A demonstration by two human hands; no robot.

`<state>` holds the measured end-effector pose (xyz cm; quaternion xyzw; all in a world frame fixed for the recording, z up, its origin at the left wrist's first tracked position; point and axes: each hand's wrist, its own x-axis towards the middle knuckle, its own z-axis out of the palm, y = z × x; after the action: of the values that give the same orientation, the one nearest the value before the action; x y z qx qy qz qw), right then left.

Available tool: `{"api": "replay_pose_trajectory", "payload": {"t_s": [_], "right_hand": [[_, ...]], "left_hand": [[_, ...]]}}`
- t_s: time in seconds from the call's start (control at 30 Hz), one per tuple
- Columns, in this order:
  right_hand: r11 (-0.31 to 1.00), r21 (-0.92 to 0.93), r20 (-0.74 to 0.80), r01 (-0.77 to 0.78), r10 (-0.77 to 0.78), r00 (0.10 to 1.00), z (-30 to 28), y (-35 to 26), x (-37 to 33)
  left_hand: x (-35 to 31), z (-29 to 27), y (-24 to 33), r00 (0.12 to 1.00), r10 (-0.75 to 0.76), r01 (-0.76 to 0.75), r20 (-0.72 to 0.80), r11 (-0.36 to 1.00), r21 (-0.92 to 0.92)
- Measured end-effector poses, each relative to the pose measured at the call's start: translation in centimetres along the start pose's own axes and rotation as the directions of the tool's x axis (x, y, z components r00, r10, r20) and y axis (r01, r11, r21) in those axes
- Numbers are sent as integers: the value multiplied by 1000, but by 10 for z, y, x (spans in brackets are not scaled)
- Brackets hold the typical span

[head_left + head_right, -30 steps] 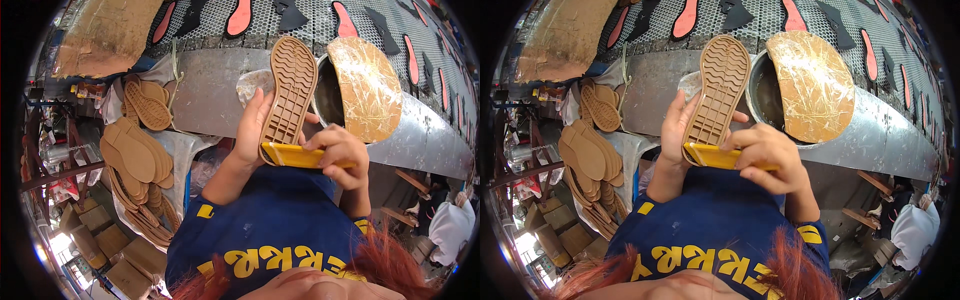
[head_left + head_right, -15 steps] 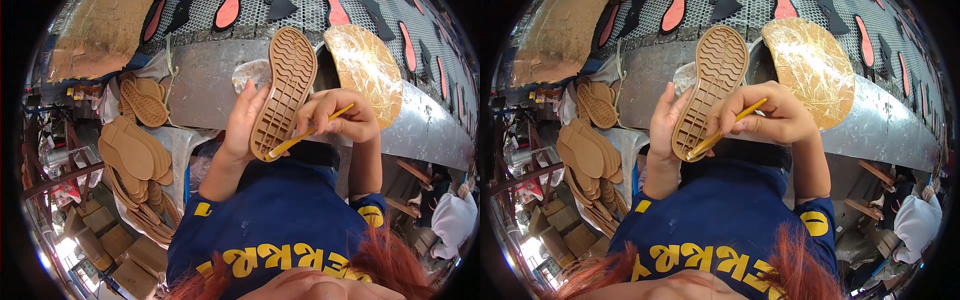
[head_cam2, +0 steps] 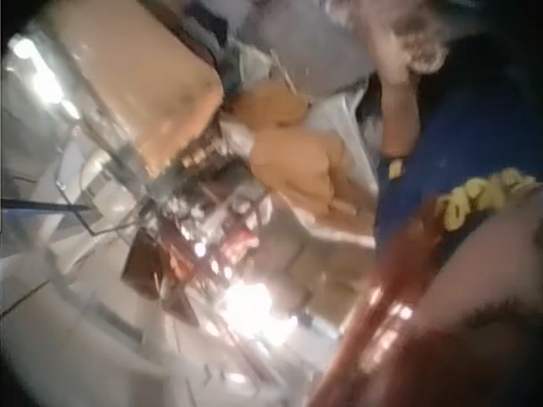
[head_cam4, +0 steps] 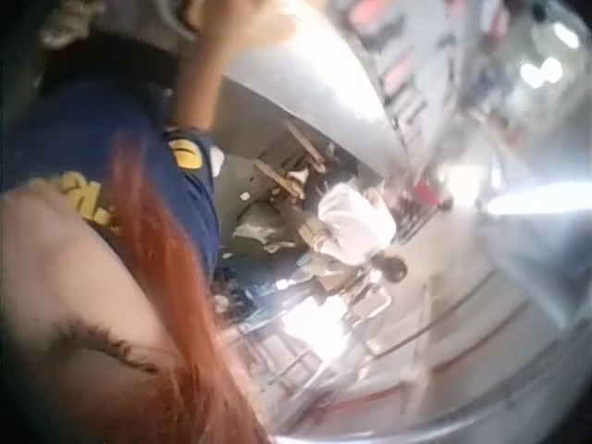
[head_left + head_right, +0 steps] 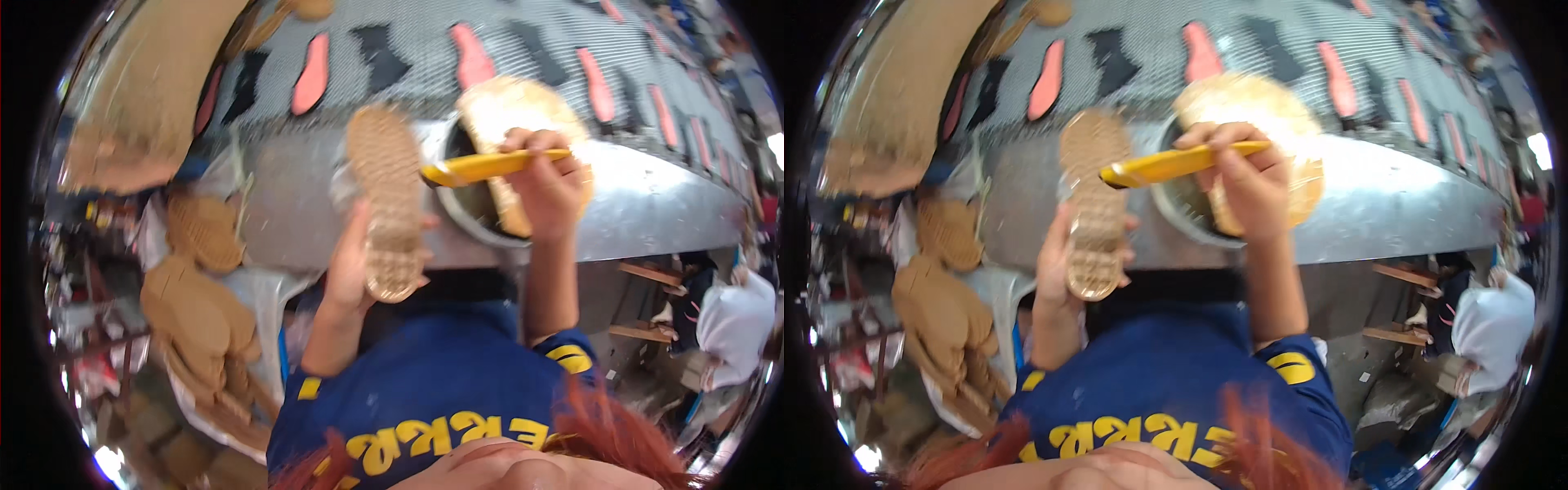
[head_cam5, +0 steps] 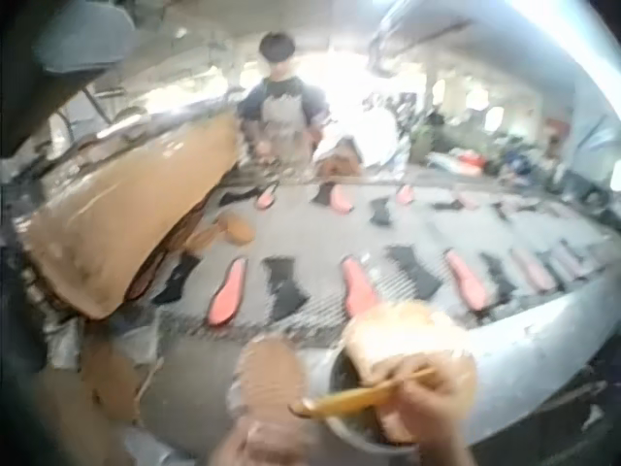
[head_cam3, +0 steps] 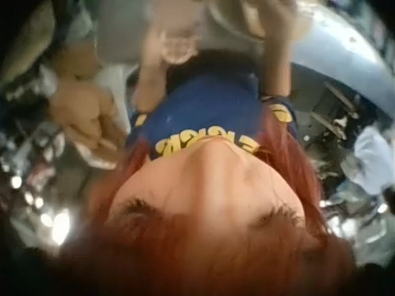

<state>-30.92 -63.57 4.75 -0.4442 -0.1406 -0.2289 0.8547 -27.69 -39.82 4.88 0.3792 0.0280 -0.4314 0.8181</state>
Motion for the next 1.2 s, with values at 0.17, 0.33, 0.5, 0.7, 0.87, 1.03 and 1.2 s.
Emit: {"api": "replay_pose_trajectory", "payload": {"t_s": [0.17, 0.33, 0.5, 0.7, 0.87, 1.03, 1.2], "right_hand": [[913, -397, -435, -97, -93, 896, 10, 4, -24], [209, -963, 97, 169, -316, 944, 22, 16, -37], [-91, -993, 86, 80, -63, 994, 26, 28, -53], [56, -990, 119, 129, -156, 981, 17, 28, -55], [238, -966, 47, 103, -233, 971, 18, 10, -55], [440, -898, -142, -25, -234, 962, 11, 10, -50], [382, -924, -109, 6, -278, 954, 2, 4, -56]], "left_hand": [[11, -18, -20, 843, 519, -479, -139, 843, 243], [25, -23, -14, 483, 874, -826, -51, 474, 304], [15, -15, 9, 379, 875, -819, 303, 165, 549], [0, -36, 22, 391, 858, -611, 333, -28, 791], [-17, -63, 34, 495, 630, -221, 598, -574, 788], [7, -28, 1, 184, 937, -762, 298, -55, 645], [-7, -6, 3, 360, 847, -476, 390, -192, 858]]}}
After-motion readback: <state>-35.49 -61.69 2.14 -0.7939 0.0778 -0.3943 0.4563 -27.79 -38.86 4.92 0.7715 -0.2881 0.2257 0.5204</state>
